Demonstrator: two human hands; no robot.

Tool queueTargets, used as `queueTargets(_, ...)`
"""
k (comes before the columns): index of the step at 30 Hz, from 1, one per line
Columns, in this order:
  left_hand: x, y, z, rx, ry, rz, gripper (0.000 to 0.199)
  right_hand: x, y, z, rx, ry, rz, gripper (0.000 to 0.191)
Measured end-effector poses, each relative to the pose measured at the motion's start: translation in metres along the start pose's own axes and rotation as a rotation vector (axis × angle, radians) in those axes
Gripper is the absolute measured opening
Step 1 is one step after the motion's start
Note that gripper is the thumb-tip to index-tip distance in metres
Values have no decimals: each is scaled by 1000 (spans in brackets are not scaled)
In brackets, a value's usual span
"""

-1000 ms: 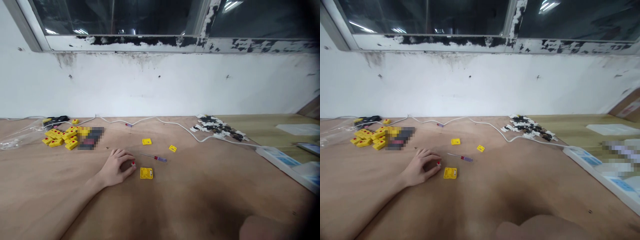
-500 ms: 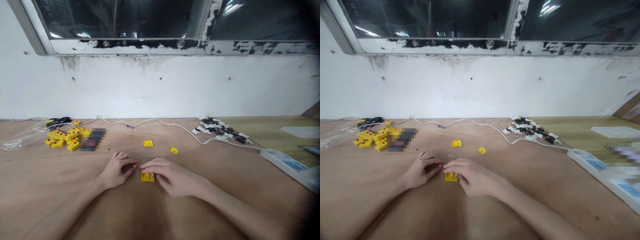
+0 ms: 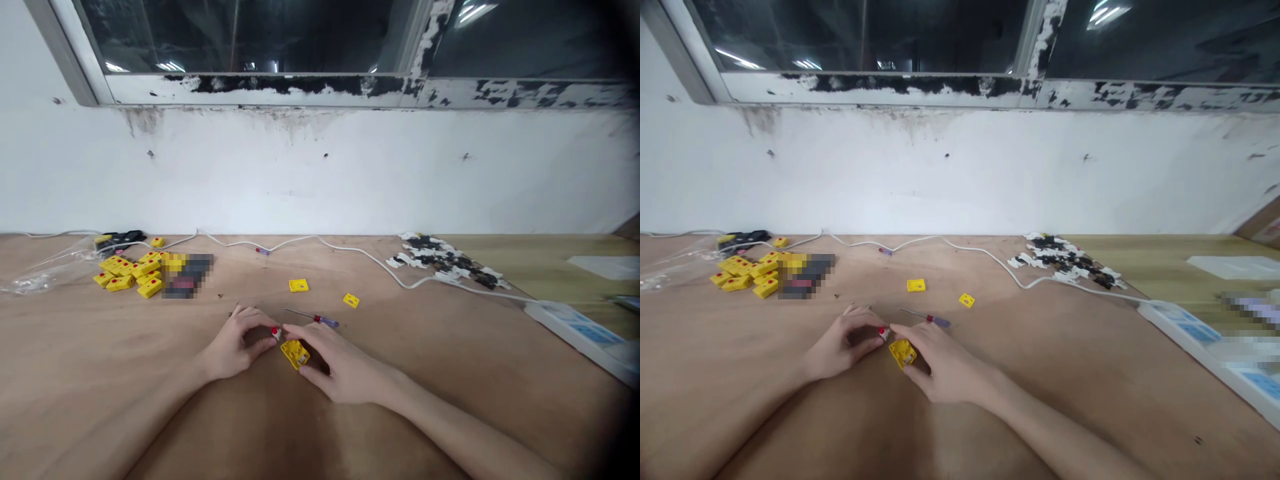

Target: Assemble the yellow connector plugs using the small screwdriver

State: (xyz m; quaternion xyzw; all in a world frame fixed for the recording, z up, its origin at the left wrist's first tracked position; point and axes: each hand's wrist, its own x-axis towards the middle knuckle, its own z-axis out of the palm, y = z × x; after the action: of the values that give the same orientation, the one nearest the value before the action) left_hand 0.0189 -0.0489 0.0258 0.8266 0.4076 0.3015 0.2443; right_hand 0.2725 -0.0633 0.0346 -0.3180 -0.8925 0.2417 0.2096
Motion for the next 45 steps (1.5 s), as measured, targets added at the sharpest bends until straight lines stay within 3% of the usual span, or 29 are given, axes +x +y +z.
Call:
queueTargets(4,-2,8,4,26,4,27,14,-2,5,0,75,-19,81,66)
queueTargets(7,-2,12,8,78,20,63,14,-5,8,-1,140,-37,44,68)
queueTargets(10,-3,14,11,106,55,82,13,-5,9,-3,167,32,-10,68)
queueTargets(12,-2,16,15,109,79,85,12,-2,9,-1,168,99,-8,59)
queueTargets(16,-1,21,25,122,105,133,6,7,8,9,181,227,24,24)
queueTargets(19,-1,28,30,143,122,167,13,11,10,15,210,287,42,10)
queueTargets(22,-3,34,36,199,138,83,11,10,16,9,231,291,50,7)
queueTargets(26,-4,35,42,359,125,-52,36,4,25,-9,195,320,100,9)
queueTargets(29,-3,31,38,361,36,-15,17,-1,29,-19,126,286,61,13)
queueTargets(31,-2,30,34,315,-7,9,26,-4,31,-21,84,224,22,17)
queueTargets(37,3,37,42,356,89,-37,35,-7,32,-20,110,112,21,25)
queueTargets(41,3,33,42,269,27,40,24,-7,33,-23,93,104,26,30)
queueTargets(45,0,26,29,96,-32,90,40,-6,34,-24,32,78,-14,21)
